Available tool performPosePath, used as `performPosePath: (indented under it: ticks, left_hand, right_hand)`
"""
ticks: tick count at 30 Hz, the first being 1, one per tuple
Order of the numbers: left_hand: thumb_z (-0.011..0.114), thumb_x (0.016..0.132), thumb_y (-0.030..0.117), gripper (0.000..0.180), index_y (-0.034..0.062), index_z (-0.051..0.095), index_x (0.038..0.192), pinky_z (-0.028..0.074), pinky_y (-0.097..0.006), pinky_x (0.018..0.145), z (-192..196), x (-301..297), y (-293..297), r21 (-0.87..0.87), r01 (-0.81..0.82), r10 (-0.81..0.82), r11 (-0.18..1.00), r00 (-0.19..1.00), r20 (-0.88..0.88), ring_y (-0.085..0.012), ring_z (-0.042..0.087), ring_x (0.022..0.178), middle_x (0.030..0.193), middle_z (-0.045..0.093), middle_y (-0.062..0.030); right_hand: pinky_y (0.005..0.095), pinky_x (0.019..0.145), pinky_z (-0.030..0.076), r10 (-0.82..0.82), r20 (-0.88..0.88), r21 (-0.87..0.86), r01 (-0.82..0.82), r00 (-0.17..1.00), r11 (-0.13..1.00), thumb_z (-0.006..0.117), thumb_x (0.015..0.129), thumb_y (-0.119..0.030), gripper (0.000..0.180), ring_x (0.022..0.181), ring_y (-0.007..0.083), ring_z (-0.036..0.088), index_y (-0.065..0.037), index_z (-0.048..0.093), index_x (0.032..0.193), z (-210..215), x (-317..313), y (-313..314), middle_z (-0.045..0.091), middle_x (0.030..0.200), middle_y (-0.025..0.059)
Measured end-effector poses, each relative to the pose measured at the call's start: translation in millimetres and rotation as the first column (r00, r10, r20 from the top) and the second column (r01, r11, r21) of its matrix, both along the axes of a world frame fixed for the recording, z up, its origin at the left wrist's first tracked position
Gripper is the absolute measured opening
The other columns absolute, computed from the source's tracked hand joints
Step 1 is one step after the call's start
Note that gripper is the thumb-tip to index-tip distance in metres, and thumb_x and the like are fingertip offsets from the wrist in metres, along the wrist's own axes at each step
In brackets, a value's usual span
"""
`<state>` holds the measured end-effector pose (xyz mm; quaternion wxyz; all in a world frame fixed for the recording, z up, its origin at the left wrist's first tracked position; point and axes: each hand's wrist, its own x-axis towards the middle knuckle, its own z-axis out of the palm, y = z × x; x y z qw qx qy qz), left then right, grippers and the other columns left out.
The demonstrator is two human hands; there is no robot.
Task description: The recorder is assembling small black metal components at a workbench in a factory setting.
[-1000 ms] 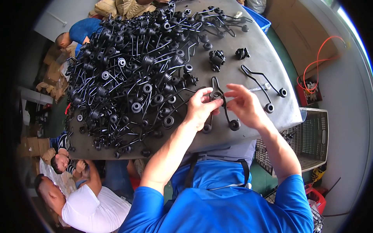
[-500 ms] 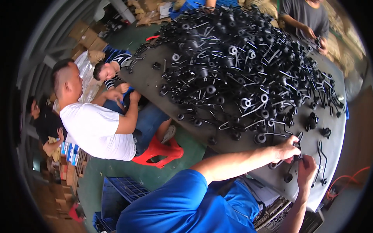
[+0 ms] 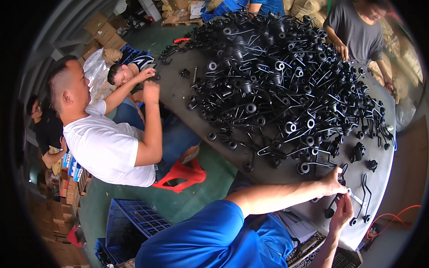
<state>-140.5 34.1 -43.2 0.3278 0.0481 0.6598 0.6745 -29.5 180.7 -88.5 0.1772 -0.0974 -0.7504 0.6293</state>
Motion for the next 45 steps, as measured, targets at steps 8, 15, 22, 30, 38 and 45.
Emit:
performPosePath:
  ticks: [8,15,22,30,38,45]
  left_hand:
    - [0.078,0.068,0.020,0.086,-0.0029,0.033,0.137,0.037,-0.027,0.038,-5.1,4.8,-13.0,0.232,-0.020,-0.047,0.973,0.959,0.281,-0.0123,0.050,0.053,0.094,0.055,-0.0132]
    - [0.080,0.072,0.024,0.090,-0.0013,0.029,0.141,0.033,-0.025,0.042,-10.6,13.7,-22.5,0.457,-0.057,-0.133,0.887,0.919,0.372,-0.0095,0.044,0.056,0.092,0.055,-0.0096]
    - [0.081,0.070,0.022,0.090,0.0001,0.029,0.141,0.032,-0.024,0.042,-19.6,14.6,-17.2,0.464,-0.088,-0.109,0.882,0.918,0.381,-0.0089,0.043,0.056,0.091,0.057,-0.0091]
    - [0.082,0.069,0.018,0.088,0.0007,0.032,0.139,0.031,-0.024,0.040,-22.0,11.9,-12.5,0.465,-0.093,-0.108,0.881,0.915,0.388,-0.0091,0.044,0.054,0.084,0.060,-0.0080]
    - [0.082,0.069,0.018,0.087,0.0000,0.033,0.138,0.032,-0.025,0.039,-20.1,13.1,-12.7,0.449,-0.100,-0.084,0.888,0.925,0.371,-0.0092,0.043,0.051,0.083,0.060,-0.0086]
    - [0.082,0.069,0.019,0.086,-0.0025,0.035,0.138,0.033,-0.028,0.040,-16.4,14.0,-12.0,0.393,-0.114,-0.024,0.912,0.944,0.329,-0.0121,0.045,0.053,0.076,0.054,-0.0071]
  right_hand:
    - [0.0247,0.077,0.051,0.231,-0.037,-0.139,-0.234,0.972,0.962,0.061,0.091,-0.004,0.024,0.092,0.0122,0.062,-0.001,0.062,0.114,9.5,-12.7,18.6,0.066,0.106,0.0062]
    - [0.0210,0.065,0.042,0.299,-0.029,-0.088,-0.301,0.954,0.950,0.064,0.090,-0.007,0.020,0.077,0.0052,0.052,-0.006,0.064,0.110,36.2,-14.9,-1.4,0.061,0.095,-0.0016]
    - [0.0228,0.060,0.045,0.212,0.089,-0.112,-0.202,0.973,0.973,0.064,0.091,-0.015,0.034,0.072,0.0066,0.052,-0.003,0.060,0.122,60.2,-8.0,-8.0,0.062,0.097,0.0010]
    - [0.0265,0.055,0.042,0.130,0.283,0.555,-0.273,0.950,0.786,0.062,0.077,0.001,0.015,0.060,0.0125,0.053,0.001,0.061,0.092,52.0,-4.3,18.2,0.055,0.077,0.0061]
    - [0.0279,0.057,0.046,0.129,0.250,0.587,-0.256,0.960,0.768,0.059,0.080,0.001,0.013,0.062,0.0130,0.056,0.002,0.060,0.093,51.3,-6.5,31.5,0.058,0.078,0.0076]
    - [0.0226,0.064,0.049,0.257,0.121,0.188,-0.276,0.959,0.942,0.062,0.085,-0.002,0.012,0.066,0.0090,0.059,0.002,0.061,0.096,80.9,-16.4,-15.2,0.063,0.078,0.0030]
